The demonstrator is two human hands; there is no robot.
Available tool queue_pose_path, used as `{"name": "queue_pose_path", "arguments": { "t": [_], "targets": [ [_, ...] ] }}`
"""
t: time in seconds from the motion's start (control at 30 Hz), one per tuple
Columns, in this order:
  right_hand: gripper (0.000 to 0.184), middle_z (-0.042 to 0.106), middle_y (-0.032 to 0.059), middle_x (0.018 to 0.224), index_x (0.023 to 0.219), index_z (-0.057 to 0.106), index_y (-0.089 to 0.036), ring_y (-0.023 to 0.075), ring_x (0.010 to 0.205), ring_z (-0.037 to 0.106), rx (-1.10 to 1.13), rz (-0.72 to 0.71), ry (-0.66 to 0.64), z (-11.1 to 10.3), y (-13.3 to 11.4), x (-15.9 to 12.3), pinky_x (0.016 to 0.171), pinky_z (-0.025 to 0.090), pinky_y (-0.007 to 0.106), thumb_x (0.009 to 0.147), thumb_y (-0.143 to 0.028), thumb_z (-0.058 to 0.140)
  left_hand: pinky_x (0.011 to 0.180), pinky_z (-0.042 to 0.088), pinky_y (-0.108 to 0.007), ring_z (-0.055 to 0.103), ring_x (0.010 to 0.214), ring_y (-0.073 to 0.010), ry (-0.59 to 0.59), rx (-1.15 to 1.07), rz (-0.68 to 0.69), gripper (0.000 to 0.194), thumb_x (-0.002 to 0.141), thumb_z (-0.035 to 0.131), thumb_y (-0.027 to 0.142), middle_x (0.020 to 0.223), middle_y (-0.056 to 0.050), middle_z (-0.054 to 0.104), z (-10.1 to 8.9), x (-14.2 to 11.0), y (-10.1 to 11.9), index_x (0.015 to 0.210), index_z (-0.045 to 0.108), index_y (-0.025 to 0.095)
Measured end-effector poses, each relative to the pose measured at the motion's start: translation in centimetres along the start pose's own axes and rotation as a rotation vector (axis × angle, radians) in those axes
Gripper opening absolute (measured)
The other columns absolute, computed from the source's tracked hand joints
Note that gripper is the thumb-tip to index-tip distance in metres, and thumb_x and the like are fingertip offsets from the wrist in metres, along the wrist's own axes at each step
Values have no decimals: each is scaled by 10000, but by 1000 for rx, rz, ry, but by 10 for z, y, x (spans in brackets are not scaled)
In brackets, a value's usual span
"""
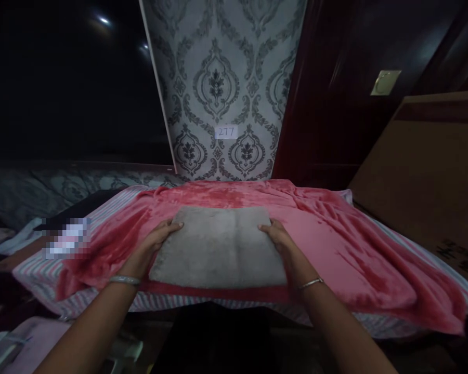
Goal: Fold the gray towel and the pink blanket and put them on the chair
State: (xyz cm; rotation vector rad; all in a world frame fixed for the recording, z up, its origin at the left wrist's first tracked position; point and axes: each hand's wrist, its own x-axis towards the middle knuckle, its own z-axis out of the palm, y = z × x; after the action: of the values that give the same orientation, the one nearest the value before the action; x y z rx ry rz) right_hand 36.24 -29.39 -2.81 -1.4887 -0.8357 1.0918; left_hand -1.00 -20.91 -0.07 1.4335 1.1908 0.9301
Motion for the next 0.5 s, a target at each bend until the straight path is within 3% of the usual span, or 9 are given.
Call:
{"name": "queue_pose_path", "arguments": {
  "t": [0.13,0.3,0.4,0.5],
  "targets": [
    [483,742,79,874,1181,630,-127,195,682,666,-141,-54,27,-22,-13,9,620,546,288,718,-235,718,576,504,-293,663,635,-219,-70,-208,14,663,511,861,506,734,-54,709,15,-7,-7,1025,685,125],
    [609,697,176,1170,1384,531,-101,277,1027,678,-544,7,253,-36,10,9,913,544,414,789,-196,620,652,551,-347,677,709,-245,-23,-123,-33,599,549,812,554,766,-83,699,32,-14,-41,942,671,124],
    [695,559,235,1402,1465,463,-79,350,1320,504,-691,-53,302,-22,22,3,1118,383,514,798,-198,619,738,563,-365,682,818,-251,131,-52,6,582,634,755,503,858,-77,696,28,-12,-52,1069,646,132],
    [666,415,226,1546,1499,427,-56,333,1457,334,-945,-369,193,23,25,-9,1200,269,494,872,-239,557,942,536,-412,656,1065,-274,279,83,120,552,723,705,387,1126,-114,692,25,-16,-59,1216,607,159]
  ]
}}
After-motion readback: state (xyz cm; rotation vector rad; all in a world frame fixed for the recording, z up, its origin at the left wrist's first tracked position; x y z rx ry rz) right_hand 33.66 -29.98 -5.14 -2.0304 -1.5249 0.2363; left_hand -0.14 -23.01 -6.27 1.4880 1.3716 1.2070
